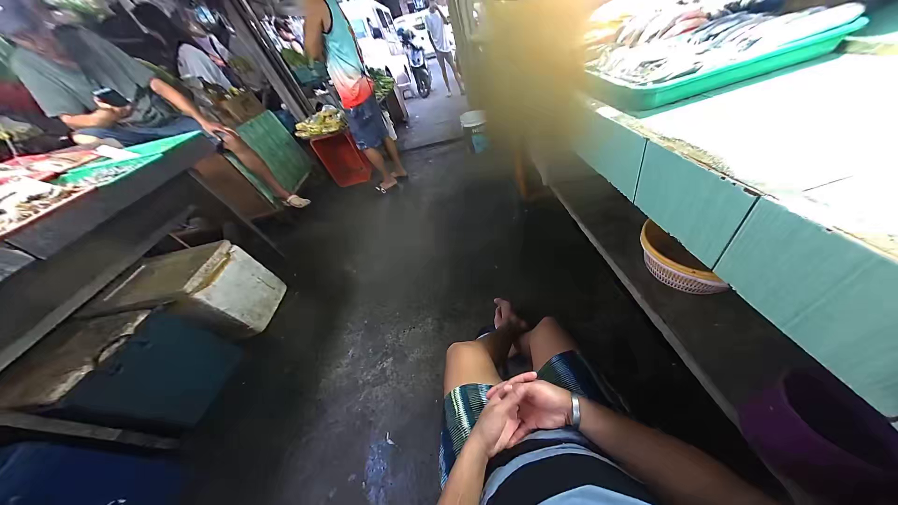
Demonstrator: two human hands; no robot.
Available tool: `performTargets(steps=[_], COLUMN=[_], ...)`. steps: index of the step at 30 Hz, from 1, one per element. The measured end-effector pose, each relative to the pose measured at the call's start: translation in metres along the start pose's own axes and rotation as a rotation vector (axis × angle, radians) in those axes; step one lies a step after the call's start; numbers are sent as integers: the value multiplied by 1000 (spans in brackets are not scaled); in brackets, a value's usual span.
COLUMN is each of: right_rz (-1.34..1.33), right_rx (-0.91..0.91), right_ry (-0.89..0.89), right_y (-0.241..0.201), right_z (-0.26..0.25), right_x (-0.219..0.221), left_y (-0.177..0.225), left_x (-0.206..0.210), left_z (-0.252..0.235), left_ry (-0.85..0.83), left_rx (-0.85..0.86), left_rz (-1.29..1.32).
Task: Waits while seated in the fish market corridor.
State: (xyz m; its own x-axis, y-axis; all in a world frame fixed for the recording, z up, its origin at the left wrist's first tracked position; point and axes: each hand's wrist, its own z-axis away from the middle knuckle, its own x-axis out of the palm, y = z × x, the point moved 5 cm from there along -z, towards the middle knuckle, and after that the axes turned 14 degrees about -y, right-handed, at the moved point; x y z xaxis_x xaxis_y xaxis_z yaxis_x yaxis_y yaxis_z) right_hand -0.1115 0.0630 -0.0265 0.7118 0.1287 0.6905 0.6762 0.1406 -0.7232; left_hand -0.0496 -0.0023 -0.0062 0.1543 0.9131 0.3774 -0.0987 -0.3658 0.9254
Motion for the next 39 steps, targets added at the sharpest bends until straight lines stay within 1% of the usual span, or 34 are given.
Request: performTargets(steps=[2, 4, 7, 11, 14, 16, 17, 18, 19, 21, 23, 25, 27, 31, 33, 36, 39], right_rz=[-52, -50, -32, -28, 16, -11, -6, 37, 45, -34, -43, -45, -17, -50, -32, 2, -57], right_rx=[27, 35, 12, -7, 29, 44, 52, 60, 62, 80, 104, 119, 129, 123, 131, 141, 120], right_ry=[24, 34, 36, -25, -31, -76, -61, -7, 9, -150, -215, -199, -150, -215, -224, -186, -242], right_y=[-1, -1, 0, -3, -13, -12, -12, -15, -16, -8, -5, -9, -14, -6, -6, -12, -7], right_z=[-5, -4, -1, 1, 3, 0, 0, 2, 2, -3, -6, -7, -6, -9, -10, -8, -9], right_x=[-13, -12, -11, -8, 8, 3, 5, 12, 14, -6, -15, -13, -6, -23, -22, -12, -24], left_y=[-3, -4, -1, 0, 9, 3, 0, -2, -2, -1, 3, 11, 12, -1, -3, -4, -6], left_x=[-13, -13, -8, -6, 0, -6, -9, -10, -10, -9, -6, -1, -3, -14, -15, -15, -15], left_z=[-10, -11, -10, -8, -7, -8, -9, -9, -10, -10, -9, -8, -9, -13, -13, -13, -14], left_ry=[-16, -28, -52, -52, 18, -8, -28, -27, -15, -8, 11, 46, 40, 8, 10, 17, 11], left_rx=[19, -1, 3, 0, -18, -8, -9, -15, -21, -29, -35, -53, -59, -45, -44, -52, -55], left_rz=[119, 154, 140, 101, 84, 109, 124, 130, 133, 136, 148, 142, 104, 122, 124, 125, 141])
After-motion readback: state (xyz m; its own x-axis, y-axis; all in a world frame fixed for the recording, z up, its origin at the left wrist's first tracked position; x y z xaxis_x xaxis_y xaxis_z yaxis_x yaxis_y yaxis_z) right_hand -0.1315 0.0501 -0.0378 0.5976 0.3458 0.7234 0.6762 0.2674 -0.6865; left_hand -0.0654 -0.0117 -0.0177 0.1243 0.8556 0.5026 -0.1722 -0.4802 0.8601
